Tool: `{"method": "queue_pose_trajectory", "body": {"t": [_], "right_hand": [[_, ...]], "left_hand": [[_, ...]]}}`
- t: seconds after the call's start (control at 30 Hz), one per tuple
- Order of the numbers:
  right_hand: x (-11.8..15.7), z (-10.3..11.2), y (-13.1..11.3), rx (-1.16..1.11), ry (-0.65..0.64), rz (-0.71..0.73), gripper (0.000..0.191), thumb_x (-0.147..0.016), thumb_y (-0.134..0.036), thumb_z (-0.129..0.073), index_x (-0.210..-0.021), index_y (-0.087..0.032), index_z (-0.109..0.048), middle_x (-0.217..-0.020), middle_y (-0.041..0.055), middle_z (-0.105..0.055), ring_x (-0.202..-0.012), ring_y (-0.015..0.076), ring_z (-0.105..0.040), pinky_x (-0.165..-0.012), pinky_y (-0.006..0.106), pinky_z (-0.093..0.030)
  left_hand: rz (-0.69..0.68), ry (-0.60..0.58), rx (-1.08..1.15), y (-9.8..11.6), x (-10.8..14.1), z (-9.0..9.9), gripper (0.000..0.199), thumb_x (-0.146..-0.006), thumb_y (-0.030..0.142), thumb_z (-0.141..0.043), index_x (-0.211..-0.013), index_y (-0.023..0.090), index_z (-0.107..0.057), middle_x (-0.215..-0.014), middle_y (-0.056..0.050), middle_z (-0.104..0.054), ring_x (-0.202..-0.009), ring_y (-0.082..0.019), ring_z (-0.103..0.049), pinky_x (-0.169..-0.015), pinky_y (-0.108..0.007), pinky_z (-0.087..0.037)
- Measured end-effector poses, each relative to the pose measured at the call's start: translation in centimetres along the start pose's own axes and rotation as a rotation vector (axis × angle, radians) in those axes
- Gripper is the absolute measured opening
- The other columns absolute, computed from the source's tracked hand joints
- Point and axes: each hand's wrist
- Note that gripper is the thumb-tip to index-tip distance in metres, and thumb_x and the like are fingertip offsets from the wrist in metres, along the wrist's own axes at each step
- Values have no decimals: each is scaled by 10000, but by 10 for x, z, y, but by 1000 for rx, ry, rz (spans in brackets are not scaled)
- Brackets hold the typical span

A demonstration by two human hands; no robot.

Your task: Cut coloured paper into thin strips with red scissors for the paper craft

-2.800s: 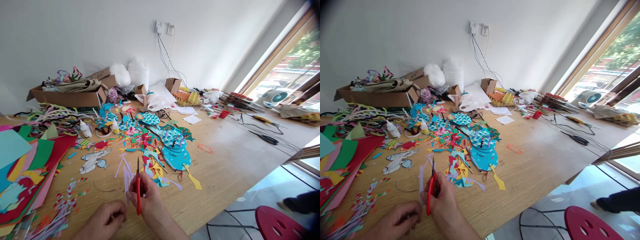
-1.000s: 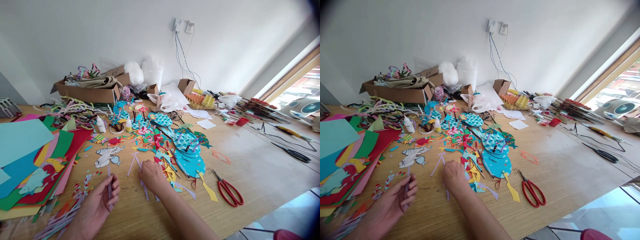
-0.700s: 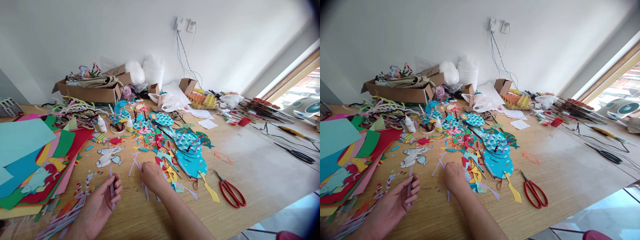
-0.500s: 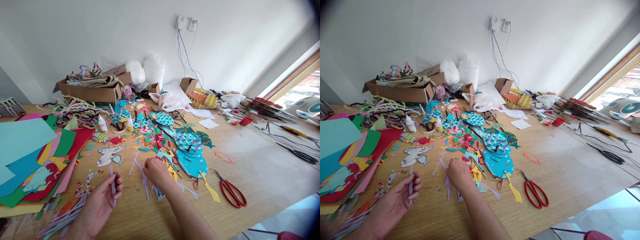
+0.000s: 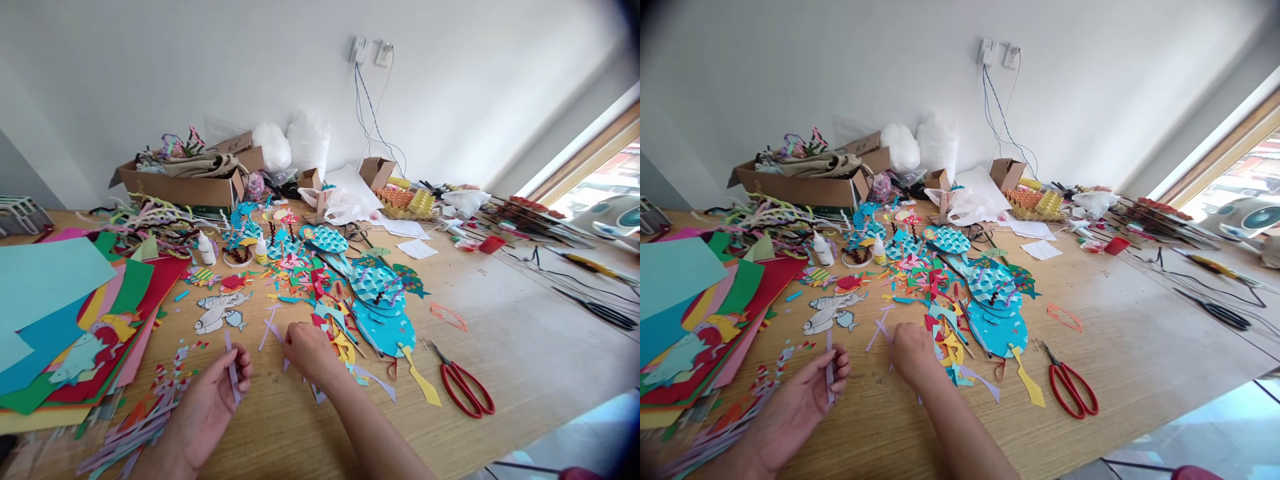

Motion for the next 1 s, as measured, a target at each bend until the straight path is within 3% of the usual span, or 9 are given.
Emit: {"method": "queue_pose_trajectory", "body": {"t": [0.17, 0.3, 0.57, 0.67, 0.8, 1.0], "right_hand": [[9, 13, 7, -233, 9, 97, 182, -694, -175, -497, -755, -171, -668, -698, 22, -675, -652, 131, -594, -521, 183, -366], [16, 13, -8, -388, 11, 126, 165, -677, -188, -493, -715, -162, -651, -638, 5, -652, -572, 106, -560, -470, 165, -338], [13, 6, -19, -603, 106, 72, 149, -673, -149, -460, -665, -151, -608, -598, 5, -598, -550, 110, -521, -485, 182, -340], [10, 1, -14, -702, 87, 74, 123, -659, -148, -468, -632, -151, -588, -575, -8, -578, -537, 104, -508, -488, 179, -354], [7, -5, -11, -866, 19, 90, 101, -665, -146, -460, -624, -149, -553, -531, -24, -554, -479, 83, -480, -449, 163, -349], [10, 3, -6, -1097, 1, 98, 142, -732, -294, -477, -677, -165, -491, -507, -69, -442, -367, 50, -356, -351, 160, -253]], "left_hand": [[-22, 74, -28, -6, -1, -5, 243, -825, 33, -404, -762, 78, -634, -728, -99, -670, -646, -142, -655, -574, -232, -547], [-19, -56, -10, -15, 0, -18, 203, -816, 70, -457, -851, 98, -655, -825, -103, -697, -767, -174, -663, -705, -275, -545], [56, -104, -13, -31, 0, -21, 173, -805, 108, -493, -799, 124, -665, -766, -76, -697, -691, -163, -646, -691, -298, -516], [52, -163, -92, -31, 1, -16, 93, -720, 75, -589, -745, 131, -660, -661, -40, -664, -593, -130, -605, -593, -242, -481], [-5, -228, -242, -26, 1, -13, 30, -686, 160, -641, -673, 133, -638, -504, 29, -543, -432, -62, -445, -407, -167, -319], [-61, -233, -432, -19, 1, -10, 131, -703, 238, -621, -797, 149, -640, -530, 43, -511, -436, -63, -394, -415, -181, -254]]}}
Point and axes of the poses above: each hand's wrist, its own x-axis away from the middle knuckle, its own z-axis out of the back of the hand, y = z × x
